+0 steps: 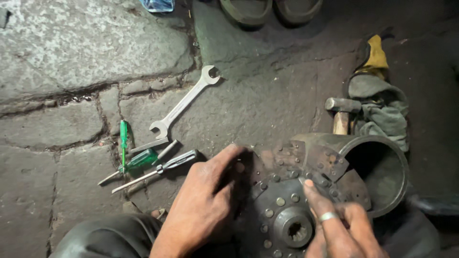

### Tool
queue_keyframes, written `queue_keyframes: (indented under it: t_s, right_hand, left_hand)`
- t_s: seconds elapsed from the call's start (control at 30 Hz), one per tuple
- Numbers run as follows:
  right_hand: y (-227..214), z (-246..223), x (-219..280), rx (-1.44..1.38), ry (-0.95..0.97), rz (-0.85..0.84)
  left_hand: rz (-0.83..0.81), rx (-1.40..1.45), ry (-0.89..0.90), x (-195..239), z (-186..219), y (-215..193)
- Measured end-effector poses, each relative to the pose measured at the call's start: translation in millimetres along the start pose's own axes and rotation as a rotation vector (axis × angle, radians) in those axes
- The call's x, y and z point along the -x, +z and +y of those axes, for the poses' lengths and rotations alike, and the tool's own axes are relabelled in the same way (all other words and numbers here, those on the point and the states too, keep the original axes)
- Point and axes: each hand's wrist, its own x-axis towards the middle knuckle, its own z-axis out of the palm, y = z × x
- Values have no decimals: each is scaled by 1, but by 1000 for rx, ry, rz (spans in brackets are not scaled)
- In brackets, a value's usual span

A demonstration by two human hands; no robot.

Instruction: The person sits on the floor and uses a small metal tool to scrape and clean the friction surfaces of a disassembled clutch assembly. The person rotates the clutch and works on multiple segments sequentially.

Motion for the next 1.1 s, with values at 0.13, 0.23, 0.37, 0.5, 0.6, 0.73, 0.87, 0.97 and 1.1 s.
queue_keyframes:
  t_s: [0.13,0.23,0.37,0.5,0.6,0.73,0.87,0.97,1.1]
  right_hand:
    - [-5,-14,0,70,-32,38]
    - [-8,-23,-6,1,-51,93]
    - [-5,15,3,-66,-86,-23]
    - [-6,77,16,-351,-176,-22]
    - [-20,144,19,-472,56,-144]
    - [-37,216,41,-668,29,-176]
    - [-54,249,73,-690,-59,75]
    - [-71,251,80,-718,73,-49]
    - [-95,234,87,-755,-30,75]
  left_hand:
    - [57,-57,80,2,4,-2]
    - [25,-23,-21,1,10,-5]
    - [-8,-64,-71,-1,9,2]
    - [15,-36,-5,-4,16,-2]
    - [27,23,-65,3,35,-2]
    - [193,-147,117,45,95,13]
    - [279,-203,348,101,151,29]
    - [407,-380,583,120,184,30]
    - [504,-567,899,124,202,42]
